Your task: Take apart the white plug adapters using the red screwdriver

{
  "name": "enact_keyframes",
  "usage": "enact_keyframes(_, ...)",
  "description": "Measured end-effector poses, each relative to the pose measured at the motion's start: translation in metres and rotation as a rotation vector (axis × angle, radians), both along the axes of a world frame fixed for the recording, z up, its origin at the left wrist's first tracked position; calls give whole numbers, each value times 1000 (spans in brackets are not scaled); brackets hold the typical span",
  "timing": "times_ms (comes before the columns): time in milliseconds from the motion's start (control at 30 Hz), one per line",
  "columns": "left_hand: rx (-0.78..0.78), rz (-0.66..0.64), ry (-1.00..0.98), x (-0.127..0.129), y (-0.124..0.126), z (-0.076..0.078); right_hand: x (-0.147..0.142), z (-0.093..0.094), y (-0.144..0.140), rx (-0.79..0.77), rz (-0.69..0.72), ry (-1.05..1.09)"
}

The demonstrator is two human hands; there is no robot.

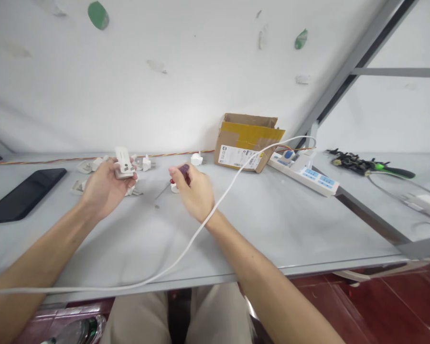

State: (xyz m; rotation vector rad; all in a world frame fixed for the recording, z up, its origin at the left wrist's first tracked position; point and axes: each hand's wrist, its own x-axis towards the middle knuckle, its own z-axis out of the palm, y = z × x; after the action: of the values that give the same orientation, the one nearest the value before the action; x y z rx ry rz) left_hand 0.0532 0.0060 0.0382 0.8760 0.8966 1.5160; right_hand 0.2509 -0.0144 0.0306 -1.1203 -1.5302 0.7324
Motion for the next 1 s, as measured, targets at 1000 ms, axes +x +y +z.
enact_keyframes(1000,13,-41,260,5,-4,-7,-4,5,-8,90,86,-214)
